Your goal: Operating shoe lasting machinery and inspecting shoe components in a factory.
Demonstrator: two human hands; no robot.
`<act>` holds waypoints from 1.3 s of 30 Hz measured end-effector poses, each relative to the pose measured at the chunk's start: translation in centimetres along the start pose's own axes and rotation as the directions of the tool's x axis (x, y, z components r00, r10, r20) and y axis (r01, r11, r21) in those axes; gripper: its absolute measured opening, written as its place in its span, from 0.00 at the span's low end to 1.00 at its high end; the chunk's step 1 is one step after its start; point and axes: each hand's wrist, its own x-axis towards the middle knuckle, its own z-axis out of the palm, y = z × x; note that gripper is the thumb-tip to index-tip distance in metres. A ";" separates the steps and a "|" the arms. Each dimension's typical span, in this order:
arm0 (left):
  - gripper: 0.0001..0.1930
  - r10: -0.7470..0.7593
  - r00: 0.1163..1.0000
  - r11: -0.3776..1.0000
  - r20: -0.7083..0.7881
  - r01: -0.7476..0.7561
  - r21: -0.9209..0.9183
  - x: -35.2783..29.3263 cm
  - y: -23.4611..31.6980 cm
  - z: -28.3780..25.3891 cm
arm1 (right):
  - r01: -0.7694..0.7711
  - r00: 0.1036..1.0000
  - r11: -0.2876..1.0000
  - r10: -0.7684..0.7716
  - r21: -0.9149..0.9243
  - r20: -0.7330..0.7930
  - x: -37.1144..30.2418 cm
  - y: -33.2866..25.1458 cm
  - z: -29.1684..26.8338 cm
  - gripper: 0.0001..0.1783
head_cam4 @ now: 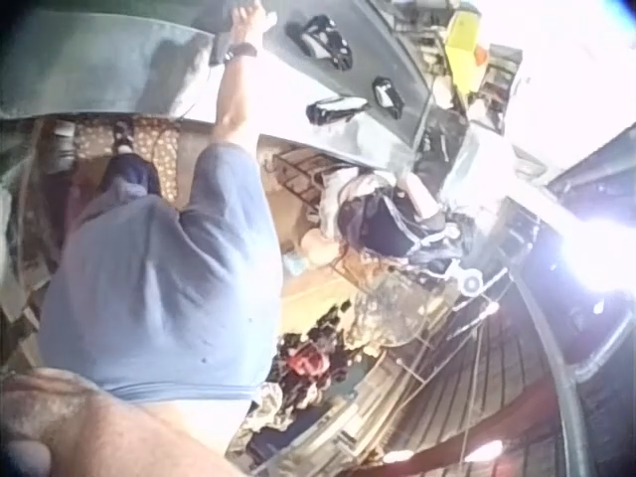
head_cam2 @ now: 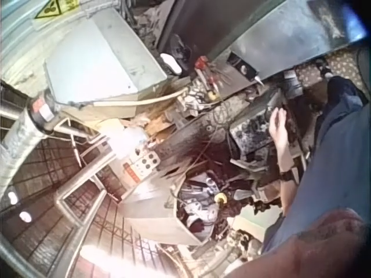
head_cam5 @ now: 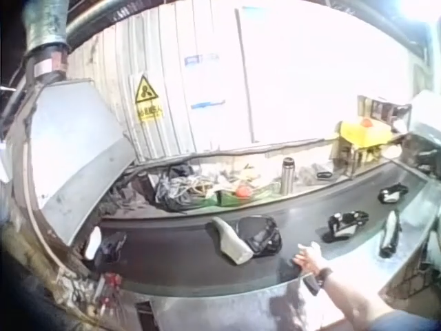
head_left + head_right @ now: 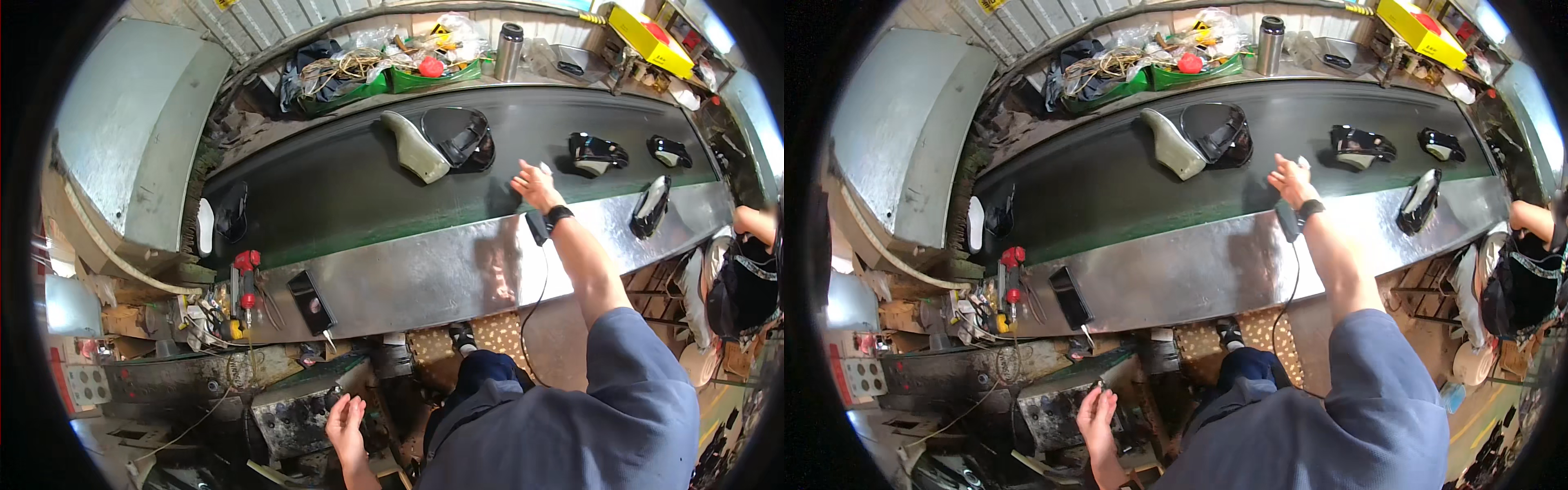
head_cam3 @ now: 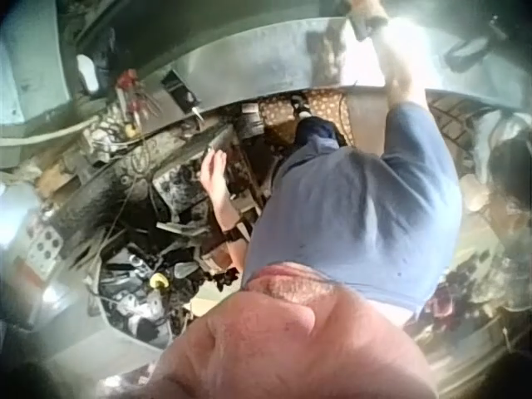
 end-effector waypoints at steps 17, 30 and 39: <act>0.33 0.086 0.893 0.907 0.443 -0.254 0.336 14.1 7.6 13.3 | 0.089 0.864 0.957 -0.211 0.275 0.458 -10.0 -0.7 -1.2 0.23; 0.68 0.162 0.906 0.789 0.392 -0.357 0.500 25.9 8.5 51.2 | -0.083 0.992 0.940 0.047 0.330 0.114 -38.1 8.3 -16.0 0.25; 0.45 0.298 0.795 0.658 0.528 -0.572 0.491 30.6 8.9 46.3 | -0.005 0.967 0.846 -0.133 0.533 0.219 -38.9 8.0 -16.5 0.17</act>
